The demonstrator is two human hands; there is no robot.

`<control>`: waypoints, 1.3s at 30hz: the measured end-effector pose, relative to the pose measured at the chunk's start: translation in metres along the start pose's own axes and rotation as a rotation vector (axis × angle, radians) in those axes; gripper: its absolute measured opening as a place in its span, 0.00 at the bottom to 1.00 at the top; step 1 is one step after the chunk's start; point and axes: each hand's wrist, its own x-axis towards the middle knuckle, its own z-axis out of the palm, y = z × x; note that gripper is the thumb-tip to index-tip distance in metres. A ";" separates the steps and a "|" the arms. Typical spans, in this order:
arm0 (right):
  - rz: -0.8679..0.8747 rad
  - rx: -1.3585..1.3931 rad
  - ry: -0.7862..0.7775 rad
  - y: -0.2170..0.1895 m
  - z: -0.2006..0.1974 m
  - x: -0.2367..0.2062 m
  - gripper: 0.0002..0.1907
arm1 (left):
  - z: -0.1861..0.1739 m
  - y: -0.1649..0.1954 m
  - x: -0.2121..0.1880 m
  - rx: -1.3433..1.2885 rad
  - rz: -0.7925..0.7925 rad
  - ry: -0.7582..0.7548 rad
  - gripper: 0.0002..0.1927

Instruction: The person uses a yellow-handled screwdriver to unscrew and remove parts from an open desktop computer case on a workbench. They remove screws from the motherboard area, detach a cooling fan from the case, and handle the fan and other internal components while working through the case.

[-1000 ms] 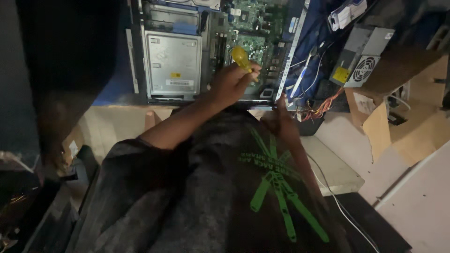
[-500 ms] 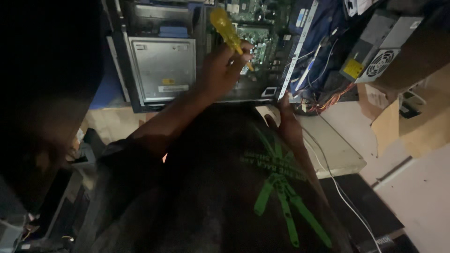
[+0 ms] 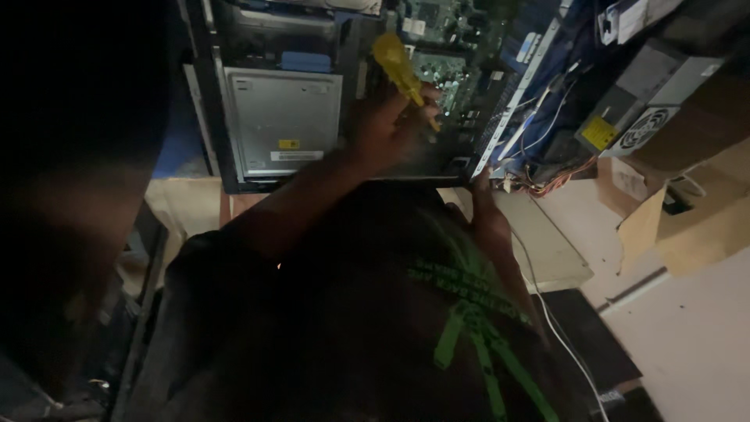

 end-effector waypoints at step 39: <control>0.176 0.060 -0.162 -0.098 -0.041 0.010 0.53 | 0.021 -0.035 -0.013 0.111 0.064 -0.170 0.12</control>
